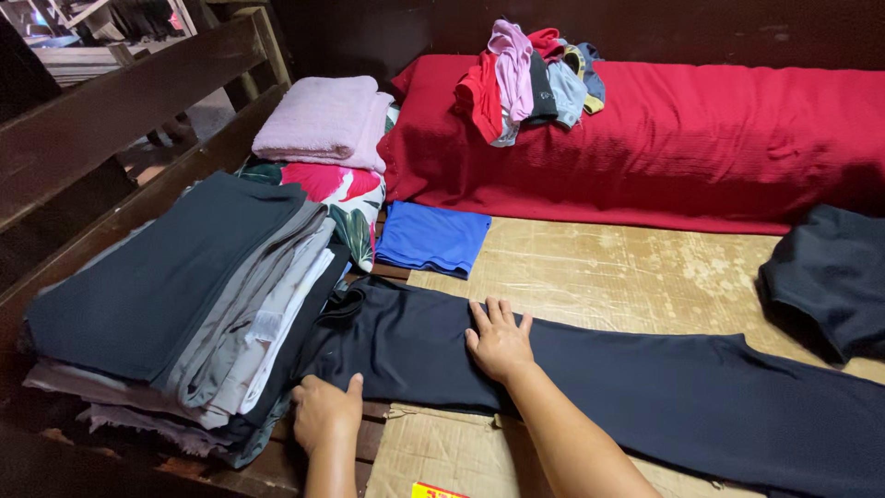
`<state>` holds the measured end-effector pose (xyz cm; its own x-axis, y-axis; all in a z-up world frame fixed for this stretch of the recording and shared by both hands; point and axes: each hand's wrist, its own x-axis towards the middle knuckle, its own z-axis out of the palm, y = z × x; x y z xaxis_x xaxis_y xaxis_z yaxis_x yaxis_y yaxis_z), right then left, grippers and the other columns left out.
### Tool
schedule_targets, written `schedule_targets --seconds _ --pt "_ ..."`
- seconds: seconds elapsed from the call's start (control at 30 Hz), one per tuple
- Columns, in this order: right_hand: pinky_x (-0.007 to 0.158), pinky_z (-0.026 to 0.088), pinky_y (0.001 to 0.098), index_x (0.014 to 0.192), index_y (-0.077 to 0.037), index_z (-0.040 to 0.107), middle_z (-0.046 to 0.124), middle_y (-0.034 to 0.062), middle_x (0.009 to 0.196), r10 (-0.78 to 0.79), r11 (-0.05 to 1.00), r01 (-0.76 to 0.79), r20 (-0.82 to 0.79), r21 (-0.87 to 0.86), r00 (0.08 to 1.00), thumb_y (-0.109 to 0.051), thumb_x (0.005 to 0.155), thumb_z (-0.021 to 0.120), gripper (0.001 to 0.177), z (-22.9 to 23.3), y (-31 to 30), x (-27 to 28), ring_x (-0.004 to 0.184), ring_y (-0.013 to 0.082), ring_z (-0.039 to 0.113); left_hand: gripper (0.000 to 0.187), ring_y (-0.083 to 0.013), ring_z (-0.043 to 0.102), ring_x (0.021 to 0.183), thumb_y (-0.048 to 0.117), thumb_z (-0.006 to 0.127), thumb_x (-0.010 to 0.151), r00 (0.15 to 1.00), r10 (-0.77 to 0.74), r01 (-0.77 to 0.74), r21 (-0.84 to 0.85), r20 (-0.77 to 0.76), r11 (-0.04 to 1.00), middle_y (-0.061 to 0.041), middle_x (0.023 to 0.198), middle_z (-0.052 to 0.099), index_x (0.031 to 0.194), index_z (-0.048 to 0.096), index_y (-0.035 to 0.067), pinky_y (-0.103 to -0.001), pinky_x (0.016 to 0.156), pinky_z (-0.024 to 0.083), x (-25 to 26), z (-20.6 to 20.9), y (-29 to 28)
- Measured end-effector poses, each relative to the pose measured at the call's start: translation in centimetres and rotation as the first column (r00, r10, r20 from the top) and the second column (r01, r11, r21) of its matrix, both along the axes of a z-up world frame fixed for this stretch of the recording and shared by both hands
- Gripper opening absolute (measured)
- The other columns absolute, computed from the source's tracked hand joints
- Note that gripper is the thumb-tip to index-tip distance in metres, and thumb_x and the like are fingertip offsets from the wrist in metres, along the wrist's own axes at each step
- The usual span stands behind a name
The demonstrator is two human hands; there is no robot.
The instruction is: The person folds a pair of black trousers on a wooden surface, smoothing and aligning the fabric, then folds it into a compact rectangle and places it on a stack of folded clothes. The person repeats the process with another pair of black trousers.
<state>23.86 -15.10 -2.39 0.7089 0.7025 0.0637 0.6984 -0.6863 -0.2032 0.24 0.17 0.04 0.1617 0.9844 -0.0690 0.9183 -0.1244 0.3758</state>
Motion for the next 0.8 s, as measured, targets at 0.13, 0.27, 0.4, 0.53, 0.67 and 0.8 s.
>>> schedule_targets --seconds 0.13,0.27,0.4,0.53,0.67,0.8 --pt "0.118 0.019 0.0646 0.157 -0.021 0.036 0.033 0.0123 0.162 0.052 0.996 -0.052 0.008 0.067 0.999 -0.039 0.098 0.049 0.063 -0.5 0.6 0.1 0.152 0.0325 0.026 0.064 -0.0414 0.071 0.106 0.055 0.073 0.085 0.999 -0.036 0.037 -0.076 0.024 0.996 -0.022 0.119 0.07 0.116 0.066 0.0 -0.05 0.087 0.06 1.3 0.4 0.7" --pt "0.119 0.021 0.0573 0.154 -0.018 0.043 0.032 0.0188 0.162 0.125 0.962 -0.143 0.093 0.232 0.988 -0.036 0.096 0.053 0.062 -0.2 0.2 -1.1 0.152 0.0369 0.025 0.058 -0.0414 0.07 0.11 0.056 0.069 0.089 0.997 -0.068 0.075 -0.212 0.039 0.975 -0.024 0.116 0.073 0.109 0.075 0.002 -0.051 0.092 0.058 2.2 0.0 0.8" --pt "0.121 0.016 0.0575 0.15 -0.016 0.047 0.029 0.0191 0.163 0.33 0.922 -0.314 -0.034 0.226 0.943 -0.047 0.095 0.06 0.064 2.0 -1.1 -3.9 0.154 0.0372 0.019 0.053 -0.0401 0.07 0.11 0.052 0.069 0.087 0.996 -0.063 0.077 -0.277 0.059 0.958 -0.021 0.117 0.074 0.109 0.077 0.004 -0.051 0.092 0.058 3.1 -2.7 1.6" --pt "0.119 0.009 0.0617 0.154 -0.017 0.043 0.026 0.0162 0.166 0.446 0.895 -0.436 -0.201 0.095 0.872 -0.053 0.086 0.072 0.082 4.2 -2.0 -7.6 0.153 0.0336 0.015 0.052 -0.0396 0.072 0.1 0.043 0.07 0.092 0.778 0.128 0.14 -0.368 0.615 0.919 -0.025 0.111 0.074 0.109 0.073 -0.005 -0.05 0.086 0.057 4.1 -6.3 3.7" --pt "0.113 0.028 0.0594 0.144 -0.01 0.051 0.052 0.0177 0.148 0.381 0.889 -0.343 -0.073 0.305 0.922 -0.019 0.076 0.069 0.071 4.5 -1.2 -9.7 0.141 0.0335 0.043 0.031 -0.0306 0.069 0.088 0.025 0.068 0.097 0.112 0.605 0.504 -0.57 0.788 0.649 -0.013 0.105 0.071 0.115 0.067 0.0 -0.046 0.077 0.056 5.2 -8.0 4.7" --pt "0.094 0.055 0.0459 0.126 -0.013 0.069 0.073 0.0195 0.115 0.256 0.809 -0.137 -0.133 0.571 0.957 -0.009 0.082 0.062 0.045 5.0 -0.4 -8.6 0.11 0.0379 0.068 0.033 -0.0311 0.075 0.097 0.013 0.056 0.082 -0.16 0.604 0.799 -0.257 0.781 0.544 -0.013 0.106 0.076 0.107 0.069 -0.003 -0.044 0.085 0.06 4.9 -9.5 3.7"
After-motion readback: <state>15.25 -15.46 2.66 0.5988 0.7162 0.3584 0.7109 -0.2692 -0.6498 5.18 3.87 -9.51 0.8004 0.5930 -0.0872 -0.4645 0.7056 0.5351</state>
